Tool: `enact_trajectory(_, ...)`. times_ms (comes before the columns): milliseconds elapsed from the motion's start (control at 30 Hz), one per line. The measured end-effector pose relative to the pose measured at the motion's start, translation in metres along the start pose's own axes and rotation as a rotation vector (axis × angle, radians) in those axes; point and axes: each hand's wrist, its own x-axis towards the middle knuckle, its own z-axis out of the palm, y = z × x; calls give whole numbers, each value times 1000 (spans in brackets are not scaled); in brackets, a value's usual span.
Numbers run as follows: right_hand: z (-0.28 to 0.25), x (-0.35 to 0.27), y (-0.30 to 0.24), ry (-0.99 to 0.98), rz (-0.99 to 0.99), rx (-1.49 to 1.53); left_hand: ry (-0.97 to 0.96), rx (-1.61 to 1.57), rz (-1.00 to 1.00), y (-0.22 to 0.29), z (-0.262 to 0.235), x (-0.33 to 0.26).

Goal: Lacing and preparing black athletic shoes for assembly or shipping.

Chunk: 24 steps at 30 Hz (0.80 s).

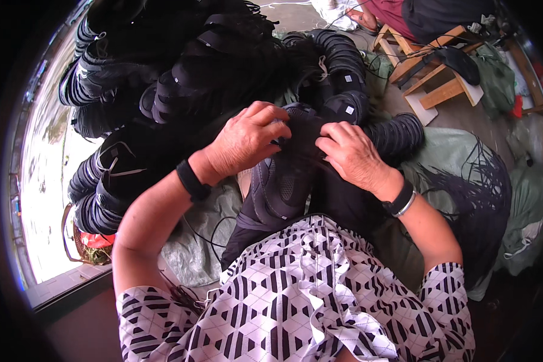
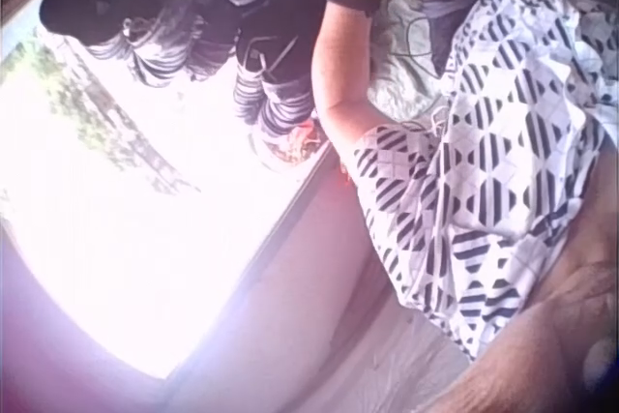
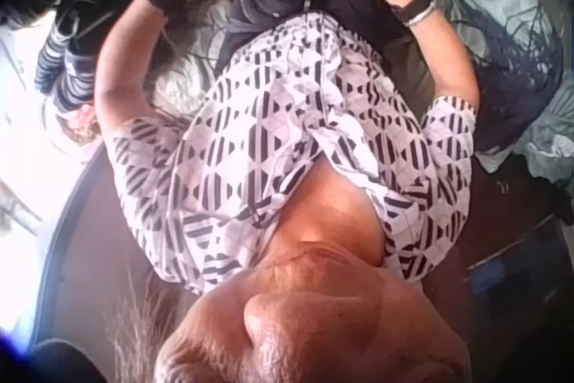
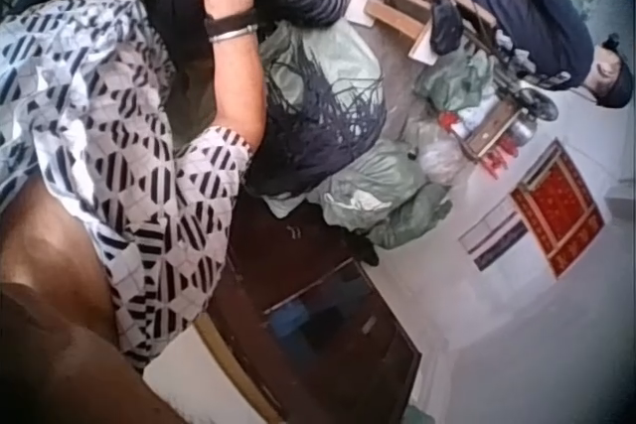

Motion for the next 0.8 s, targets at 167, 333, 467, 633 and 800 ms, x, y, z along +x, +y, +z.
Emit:
enact_trajectory(167, 0, 9, 15, -178, -169, 23, -370, 52, 240, -17, -8, 34)
enact_trajectory(333, 1, 19, 20, -299, -219, 113, -772, 149, 285, -18, -4, 68)
enact_trajectory(467, 1, 27, 18, -469, -154, 49, -1091, 188, 41, 0, -4, 85)
enact_trajectory(633, 13, 35, 23, -678, 86, 256, -1040, 255, -10, 2, 14, 78)
enact_trajectory(800, 20, 17, 9, -457, 119, 85, -996, 262, 13, 5, 14, 74)
